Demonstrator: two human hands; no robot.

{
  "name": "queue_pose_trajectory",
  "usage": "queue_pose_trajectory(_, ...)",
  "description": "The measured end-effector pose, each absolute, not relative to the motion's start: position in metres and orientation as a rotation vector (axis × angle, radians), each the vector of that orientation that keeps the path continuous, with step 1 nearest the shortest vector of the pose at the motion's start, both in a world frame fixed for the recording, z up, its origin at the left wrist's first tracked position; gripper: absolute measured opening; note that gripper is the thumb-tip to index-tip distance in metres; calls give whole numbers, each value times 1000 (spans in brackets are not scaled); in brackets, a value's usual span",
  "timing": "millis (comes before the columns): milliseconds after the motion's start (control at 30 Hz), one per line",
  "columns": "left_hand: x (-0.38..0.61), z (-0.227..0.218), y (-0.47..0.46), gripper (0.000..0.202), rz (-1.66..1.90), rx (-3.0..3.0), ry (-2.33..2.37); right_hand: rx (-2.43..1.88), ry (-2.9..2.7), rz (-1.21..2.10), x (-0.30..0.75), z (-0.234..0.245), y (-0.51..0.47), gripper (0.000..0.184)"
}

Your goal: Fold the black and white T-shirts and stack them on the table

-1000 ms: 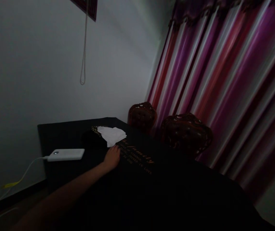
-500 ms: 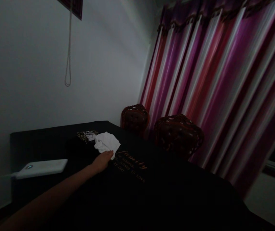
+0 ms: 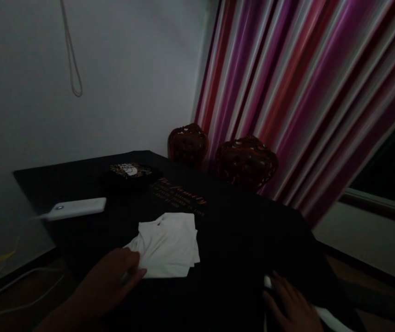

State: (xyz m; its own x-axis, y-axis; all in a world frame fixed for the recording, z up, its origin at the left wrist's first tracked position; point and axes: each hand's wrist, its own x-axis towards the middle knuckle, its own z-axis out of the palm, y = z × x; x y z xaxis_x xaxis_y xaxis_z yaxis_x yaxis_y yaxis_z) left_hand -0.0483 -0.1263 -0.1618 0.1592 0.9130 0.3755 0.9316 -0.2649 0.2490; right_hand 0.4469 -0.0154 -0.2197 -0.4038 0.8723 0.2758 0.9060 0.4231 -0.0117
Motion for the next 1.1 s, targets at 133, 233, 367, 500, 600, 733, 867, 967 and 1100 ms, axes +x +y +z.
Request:
queue_pose_trajectory(133, -1, -142, -126, 22, -724, -2406, -1895, -1554, -2491, -334, 442, -221, -23, 41)
queue_pose_trajectory(233, 47, -141, -113, 20, -737, -2411, -1968, -1689, -2460, -326, 430, -214, -28, 44)
queue_pose_trajectory(367, 74, -152, -91, 19, -636, -2325, -2206, -1776, -2356, -463, 410, -186, -35, 50)
queue_pose_trajectory(500, 56, -160, -87, 15, -750, -2311, -2322, -1476, -2437, -332, 366, -149, -51, 39)
queue_pose_trajectory(600, 41, -163, -98, 14, -864, -2252, -2422, -1349, -2504, 41, 316, -134, -61, 29)
queue_pose_trajectory(733, 37, -169, -115, 13, -1037, -2203, -2492, -1390, -2517, 308, 249, -141, -56, 37)
queue_pose_trajectory(867, 34, -175, -124, 14, -1274, -2194, -2494, -1541, -2412, 485, 208, -157, -36, 35)
queue_pose_trajectory(967, 16, -170, -127, 20, -1524, -2077, -2490, -1509, -2312, 685, 204, -156, -19, 16)
queue_pose_trajectory(1100, -35, -137, -131, 26, -1863, -1739, -2463, -1387, -2131, 744, 227, -132, -4, 15)
